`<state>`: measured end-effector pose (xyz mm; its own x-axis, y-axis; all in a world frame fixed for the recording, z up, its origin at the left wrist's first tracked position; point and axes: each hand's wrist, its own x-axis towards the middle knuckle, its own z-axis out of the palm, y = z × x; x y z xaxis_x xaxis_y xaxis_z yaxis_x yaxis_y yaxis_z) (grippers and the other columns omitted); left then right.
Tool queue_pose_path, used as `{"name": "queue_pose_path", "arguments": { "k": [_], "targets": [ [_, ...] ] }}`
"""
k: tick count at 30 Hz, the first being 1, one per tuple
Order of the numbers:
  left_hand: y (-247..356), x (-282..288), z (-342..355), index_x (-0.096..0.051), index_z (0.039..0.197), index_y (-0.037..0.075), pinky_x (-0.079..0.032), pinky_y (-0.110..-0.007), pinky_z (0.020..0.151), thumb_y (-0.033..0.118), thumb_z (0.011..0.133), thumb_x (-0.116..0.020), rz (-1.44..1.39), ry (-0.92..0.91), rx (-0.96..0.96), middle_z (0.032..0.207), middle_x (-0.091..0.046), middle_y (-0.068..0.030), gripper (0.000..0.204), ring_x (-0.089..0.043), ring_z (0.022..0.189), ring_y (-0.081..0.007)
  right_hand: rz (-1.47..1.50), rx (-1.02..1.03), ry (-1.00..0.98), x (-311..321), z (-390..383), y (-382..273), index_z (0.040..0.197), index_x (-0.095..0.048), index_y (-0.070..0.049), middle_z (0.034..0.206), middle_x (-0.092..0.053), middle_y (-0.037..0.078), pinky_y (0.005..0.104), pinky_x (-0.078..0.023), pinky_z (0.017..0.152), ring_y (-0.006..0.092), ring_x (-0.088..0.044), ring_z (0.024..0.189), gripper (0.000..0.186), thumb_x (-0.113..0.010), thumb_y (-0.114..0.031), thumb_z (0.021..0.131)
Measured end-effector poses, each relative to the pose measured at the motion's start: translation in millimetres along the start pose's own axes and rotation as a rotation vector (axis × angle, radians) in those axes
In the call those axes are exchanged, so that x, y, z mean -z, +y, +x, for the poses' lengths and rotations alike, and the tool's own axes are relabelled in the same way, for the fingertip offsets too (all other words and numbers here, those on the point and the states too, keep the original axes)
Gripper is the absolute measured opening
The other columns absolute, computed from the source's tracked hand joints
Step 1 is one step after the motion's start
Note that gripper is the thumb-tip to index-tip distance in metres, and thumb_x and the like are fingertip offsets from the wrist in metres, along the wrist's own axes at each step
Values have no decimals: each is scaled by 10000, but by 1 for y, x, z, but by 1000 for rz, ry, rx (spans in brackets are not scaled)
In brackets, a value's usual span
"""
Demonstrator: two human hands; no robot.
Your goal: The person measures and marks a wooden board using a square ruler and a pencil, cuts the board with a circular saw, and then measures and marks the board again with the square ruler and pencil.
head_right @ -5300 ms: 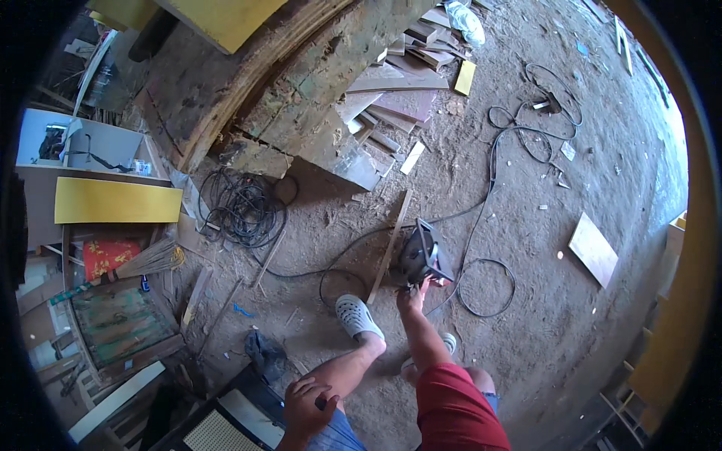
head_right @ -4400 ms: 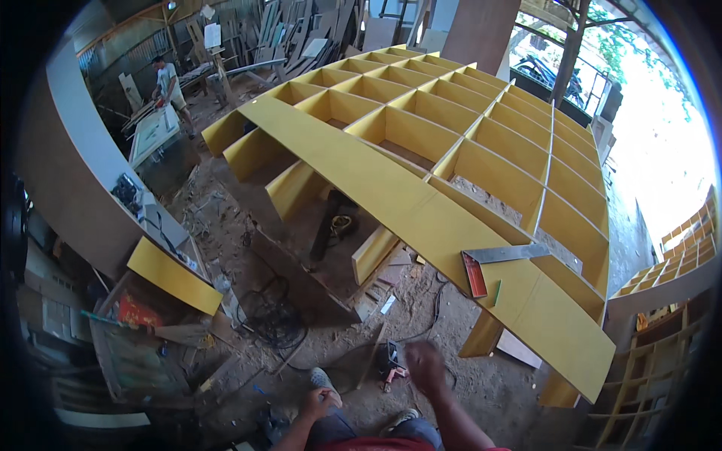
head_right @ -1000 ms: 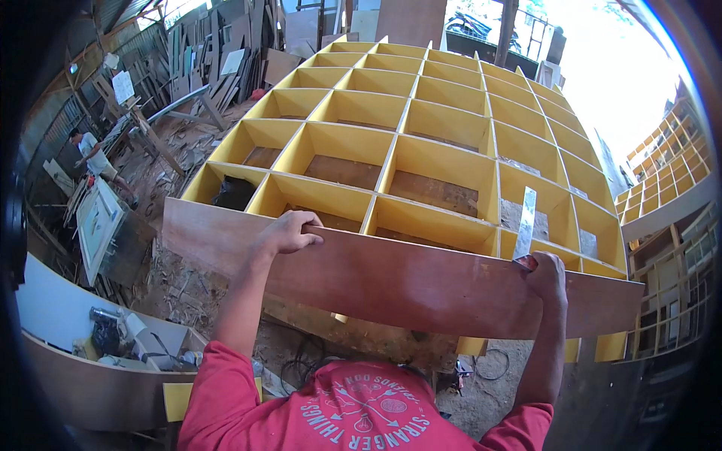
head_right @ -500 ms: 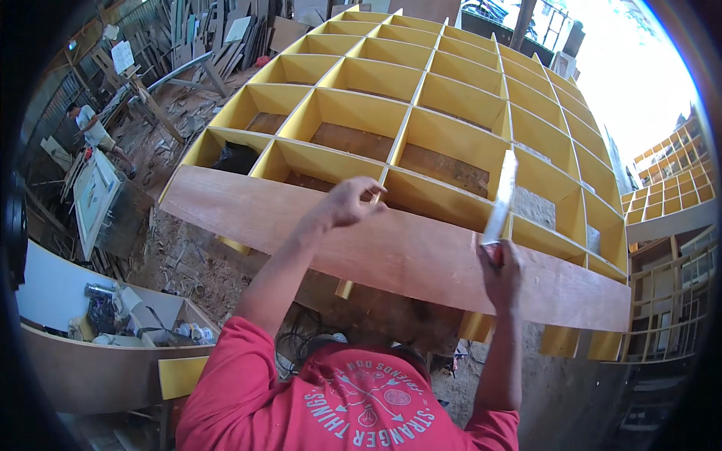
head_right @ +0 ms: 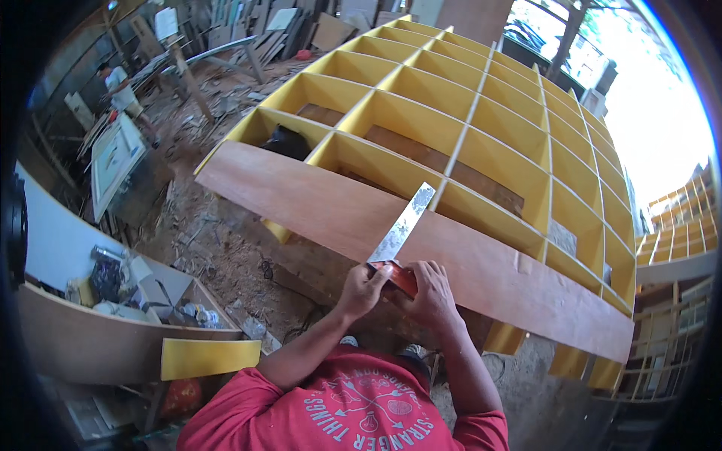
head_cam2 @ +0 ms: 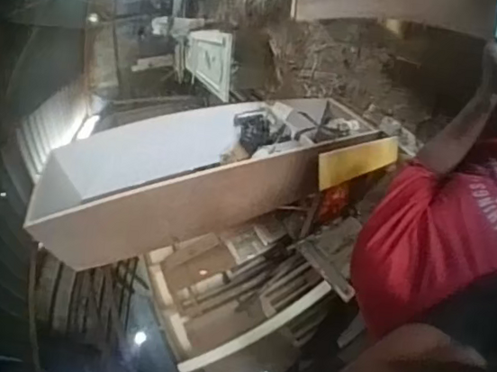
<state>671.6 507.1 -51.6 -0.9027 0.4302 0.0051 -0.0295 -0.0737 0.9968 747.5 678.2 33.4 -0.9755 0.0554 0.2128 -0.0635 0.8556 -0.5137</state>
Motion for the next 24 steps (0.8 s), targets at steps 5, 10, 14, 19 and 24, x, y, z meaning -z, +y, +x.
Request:
{"name": "queue_pose_path", "arguments": {
  "k": [5, 10, 14, 19, 24],
  "targets": [
    [-7, 70, -3, -760, 1125, -26, -608, -315, 764, 257, 1145, -635, -129, 54, -4, 998, -775, -33, 310, -704, 873, -80, 71, 164, -70, -45, 19, -3, 1138, -729, -29, 1095, -681, 165, 504, -504, 1023, 392, -630, 1107, 504, -932, -344, 803],
    [-17, 106, -18, -735, 1205, -16, -683, -358, 884, 273, 1131, -664, -429, 222, 114, 1051, -772, -69, 307, -764, 965, -149, 109, 318, -137, -79, 51, -22, 1233, -746, -61, 1130, -671, 151, 486, -496, 1041, 383, -608, 1145, 526, -900, -300, 791],
    [-10, 114, -26, -729, 1200, -29, -710, -382, 842, 227, 1109, -702, -378, 390, 140, 1075, -780, -102, 274, -793, 956, -191, 97, 393, -174, -103, 76, -37, 1256, -751, -73, 1140, -675, 136, 489, -492, 1039, 373, -610, 1147, 543, -908, -284, 782],
    [-14, 154, -28, -726, 1178, -45, -720, -373, 786, 169, 1095, -713, -391, 501, 237, 1079, -791, -127, 230, -813, 916, -212, 96, 454, -137, -136, 98, -67, 1228, -753, -72, 1141, -692, 139, 507, -504, 1022, 379, -624, 1114, 546, -953, -336, 794],
    [-25, 185, 3, -749, 1126, -35, -720, -370, 732, 201, 1098, -704, -500, 508, 228, 1021, -792, -123, 242, -815, 864, -208, 91, 395, -130, -153, 124, -85, 1206, -750, -73, 1138, -698, 131, 499, -501, 1018, 366, -623, 1106, 493, -941, -310, 818]
  ]
}}
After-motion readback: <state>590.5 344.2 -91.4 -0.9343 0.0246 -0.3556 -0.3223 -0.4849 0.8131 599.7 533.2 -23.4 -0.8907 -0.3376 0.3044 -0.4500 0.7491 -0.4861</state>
